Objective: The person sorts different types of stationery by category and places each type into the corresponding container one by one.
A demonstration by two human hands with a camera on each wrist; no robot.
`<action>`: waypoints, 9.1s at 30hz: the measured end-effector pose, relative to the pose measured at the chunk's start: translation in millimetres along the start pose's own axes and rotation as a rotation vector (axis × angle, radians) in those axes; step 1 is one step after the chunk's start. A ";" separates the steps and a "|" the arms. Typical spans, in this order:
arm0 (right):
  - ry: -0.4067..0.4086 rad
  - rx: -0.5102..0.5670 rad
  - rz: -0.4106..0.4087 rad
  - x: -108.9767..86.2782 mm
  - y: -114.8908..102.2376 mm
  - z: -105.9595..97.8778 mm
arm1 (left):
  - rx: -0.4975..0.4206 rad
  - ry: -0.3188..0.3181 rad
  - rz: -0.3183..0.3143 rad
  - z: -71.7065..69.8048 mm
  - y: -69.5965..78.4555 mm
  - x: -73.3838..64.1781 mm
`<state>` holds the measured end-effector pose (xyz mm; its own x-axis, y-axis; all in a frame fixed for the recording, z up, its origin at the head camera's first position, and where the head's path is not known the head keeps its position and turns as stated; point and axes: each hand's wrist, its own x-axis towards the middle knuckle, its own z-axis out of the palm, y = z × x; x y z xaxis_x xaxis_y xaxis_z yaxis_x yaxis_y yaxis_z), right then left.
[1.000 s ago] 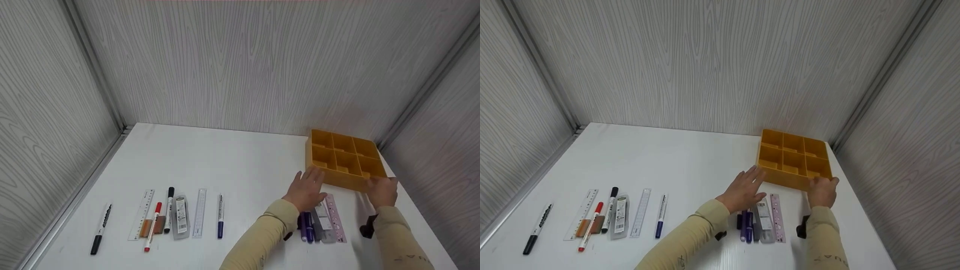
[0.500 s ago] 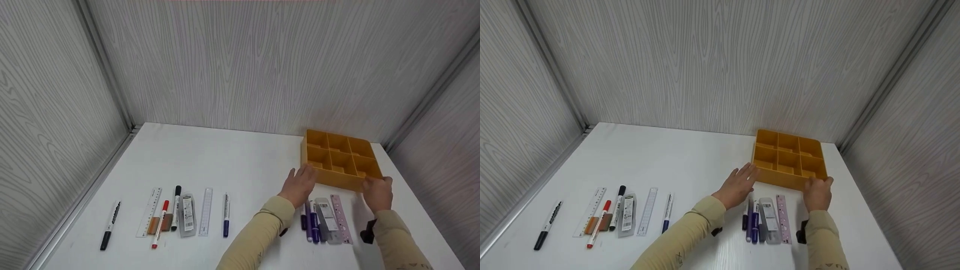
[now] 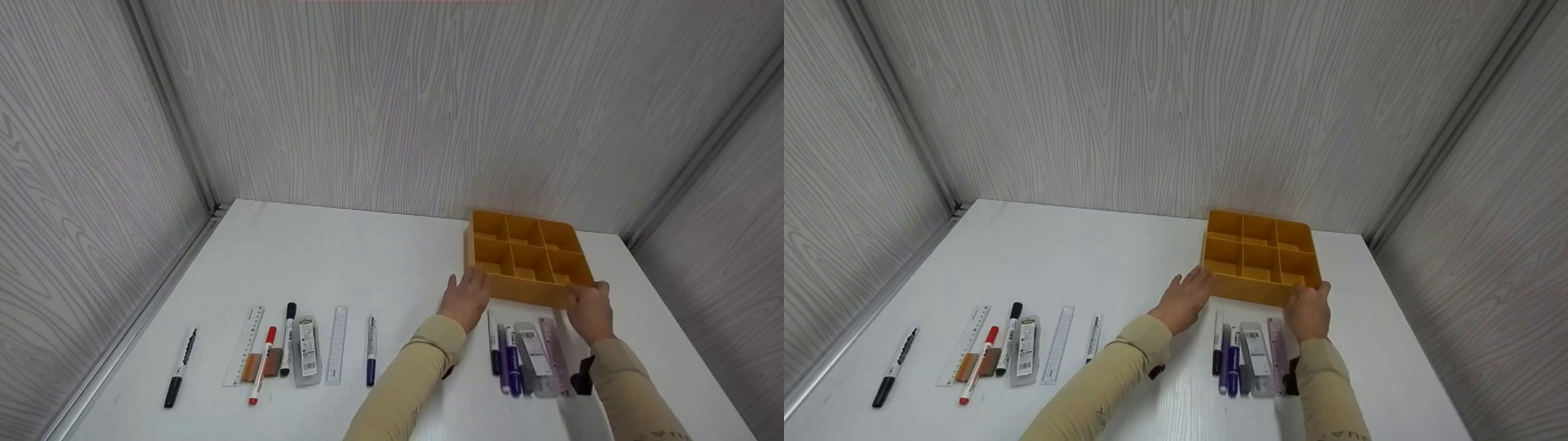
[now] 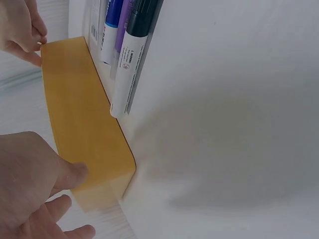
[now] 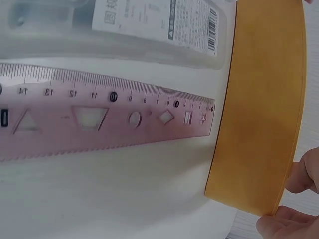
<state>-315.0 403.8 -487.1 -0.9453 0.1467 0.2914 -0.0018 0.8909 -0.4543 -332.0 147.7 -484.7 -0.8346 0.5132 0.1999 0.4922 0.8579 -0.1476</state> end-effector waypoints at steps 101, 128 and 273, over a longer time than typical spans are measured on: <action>-0.240 -0.049 -0.400 -8.9 -89.6 43.9 | -0.103 0.181 -0.162 -3.1 -135.8 -63.3; -0.131 -0.014 -0.465 -40.4 -95.9 52.2 | -0.078 0.229 -0.136 -1.1 -137.2 -109.5; -0.463 -0.117 0.139 -117.0 -94.5 61.1 | -0.457 0.311 -0.175 6.3 -140.3 -168.9</action>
<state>-224.2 276.2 -529.7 -0.9798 0.0848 -0.1813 0.1459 0.9227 -0.3569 -261.6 -59.4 -503.9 -0.8353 0.2868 0.4691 0.4680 0.8187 0.3328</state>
